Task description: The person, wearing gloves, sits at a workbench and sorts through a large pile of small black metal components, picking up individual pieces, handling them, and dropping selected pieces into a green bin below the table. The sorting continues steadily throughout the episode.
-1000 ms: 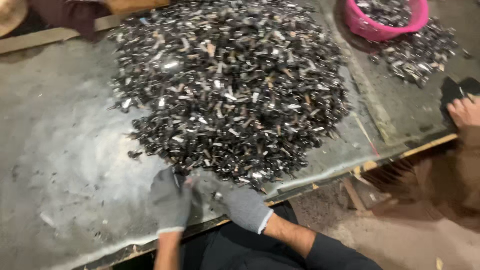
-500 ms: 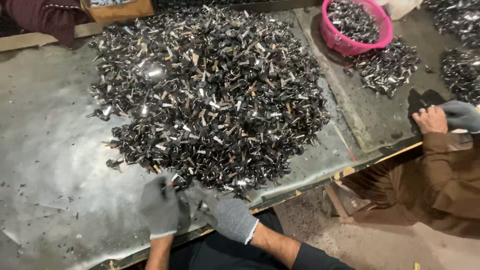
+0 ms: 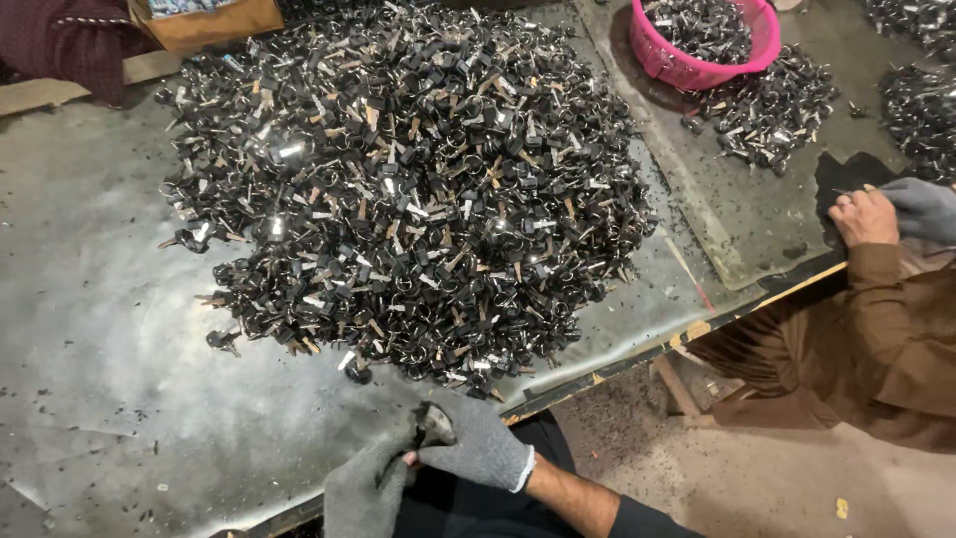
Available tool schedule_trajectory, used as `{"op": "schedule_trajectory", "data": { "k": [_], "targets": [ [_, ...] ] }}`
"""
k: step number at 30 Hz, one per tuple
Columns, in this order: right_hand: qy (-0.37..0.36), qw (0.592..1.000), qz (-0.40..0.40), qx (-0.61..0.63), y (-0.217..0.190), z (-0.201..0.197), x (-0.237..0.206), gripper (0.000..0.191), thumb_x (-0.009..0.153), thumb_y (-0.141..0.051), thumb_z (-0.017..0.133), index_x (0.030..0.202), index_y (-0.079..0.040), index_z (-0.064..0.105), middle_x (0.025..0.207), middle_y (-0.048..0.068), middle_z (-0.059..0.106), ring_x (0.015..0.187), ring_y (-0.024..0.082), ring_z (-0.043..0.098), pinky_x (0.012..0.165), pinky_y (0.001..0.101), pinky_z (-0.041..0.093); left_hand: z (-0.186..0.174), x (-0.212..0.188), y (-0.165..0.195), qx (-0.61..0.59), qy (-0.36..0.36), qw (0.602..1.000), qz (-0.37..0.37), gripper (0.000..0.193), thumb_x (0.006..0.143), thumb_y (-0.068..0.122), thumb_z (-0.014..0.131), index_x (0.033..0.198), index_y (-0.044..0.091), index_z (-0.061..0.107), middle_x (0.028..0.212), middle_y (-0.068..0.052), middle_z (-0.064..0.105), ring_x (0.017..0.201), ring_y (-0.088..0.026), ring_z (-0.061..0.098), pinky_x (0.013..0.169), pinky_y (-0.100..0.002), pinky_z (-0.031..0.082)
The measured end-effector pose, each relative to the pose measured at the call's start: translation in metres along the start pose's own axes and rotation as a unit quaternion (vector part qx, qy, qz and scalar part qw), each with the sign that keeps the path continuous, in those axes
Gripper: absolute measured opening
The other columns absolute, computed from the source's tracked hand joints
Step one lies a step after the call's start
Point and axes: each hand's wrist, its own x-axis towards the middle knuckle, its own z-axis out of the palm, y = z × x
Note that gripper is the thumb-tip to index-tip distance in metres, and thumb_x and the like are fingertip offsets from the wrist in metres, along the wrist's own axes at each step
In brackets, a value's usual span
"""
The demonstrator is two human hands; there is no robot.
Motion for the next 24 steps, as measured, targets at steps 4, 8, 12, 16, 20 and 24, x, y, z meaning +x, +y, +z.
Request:
{"op": "schedule_trajectory", "data": {
  "k": [4, 8, 12, 16, 20, 24],
  "targets": [
    [-0.127, 0.989, -0.071, 0.016, 0.0, -0.007, 0.003, 0.057, 0.083, -0.024, 0.081, 0.134, -0.007, 0.063, 0.119, 0.015, 0.072, 0.108, 0.03, 0.071, 0.097, 0.0399, 0.057, -0.004, 0.004, -0.008, 0.069, 0.015, 0.98, 0.186, 0.038, 0.073, 0.011, 0.083, 0.11, 0.017, 0.082, 0.104, -0.011, 0.081, 0.094, -0.022, 0.077, 0.083, -0.035, 0.058],
    [-0.214, 0.973, -0.077, 0.04, -0.009, -0.024, 0.006, 0.064, 0.083, -0.018, 0.076, 0.145, -0.011, 0.059, 0.117, 0.014, 0.073, 0.106, 0.028, 0.072, 0.094, 0.0413, 0.057, -0.015, 0.008, -0.014, -0.026, -0.077, 0.978, 0.192, 0.033, 0.073, 0.011, 0.085, 0.106, 0.014, 0.084, 0.099, -0.009, 0.085, 0.093, -0.02, 0.081, 0.085, -0.035, 0.059],
    [-0.109, 0.991, -0.074, 0.003, -0.022, -0.034, 0.013, 0.027, 0.091, -0.02, 0.076, 0.115, -0.01, 0.069, 0.103, 0.01, 0.075, 0.093, 0.027, 0.075, 0.085, 0.0408, 0.062, -0.019, 0.001, -0.018, -0.06, 0.054, 0.996, -0.033, 0.027, 0.081, 0.011, 0.075, 0.107, 0.012, 0.082, 0.096, -0.009, 0.085, 0.089, -0.02, 0.082, 0.081, -0.035, 0.065],
    [-0.163, 0.979, -0.052, -0.108, -0.029, -0.026, 0.02, 0.015, 0.096, -0.023, 0.07, 0.104, -0.01, 0.069, 0.094, 0.009, 0.073, 0.088, 0.028, 0.072, 0.079, 0.0434, 0.059, -0.007, 0.004, -0.017, -0.108, 0.025, 0.994, 0.0, 0.027, 0.09, 0.009, 0.063, 0.115, 0.007, 0.073, 0.112, -0.01, 0.077, 0.107, -0.019, 0.072, 0.098, -0.035, 0.053],
    [-0.122, 0.983, -0.116, -0.077, -0.025, -0.016, 0.017, 0.021, 0.086, -0.019, 0.072, 0.104, -0.009, 0.068, 0.1, 0.011, 0.073, 0.091, 0.031, 0.072, 0.082, 0.0435, 0.059, 0.002, 0.004, -0.018, -0.212, -0.142, 0.965, -0.064, 0.033, 0.092, 0.006, 0.057, 0.124, 0.01, 0.066, 0.115, -0.014, 0.072, 0.106, -0.025, 0.064, 0.102, -0.04, 0.05],
    [-0.121, 0.988, -0.091, 0.019, -0.016, -0.014, 0.006, 0.041, 0.085, -0.022, 0.075, 0.122, -0.007, 0.066, 0.106, 0.013, 0.072, 0.096, 0.033, 0.072, 0.084, 0.0437, 0.059, 0.001, 0.003, -0.017, -0.146, -0.164, 0.975, 0.016, 0.034, 0.085, 0.006, 0.076, 0.117, 0.011, 0.066, 0.118, -0.011, 0.07, 0.121, -0.017, 0.064, 0.11, -0.035, 0.042]
  ]
}}
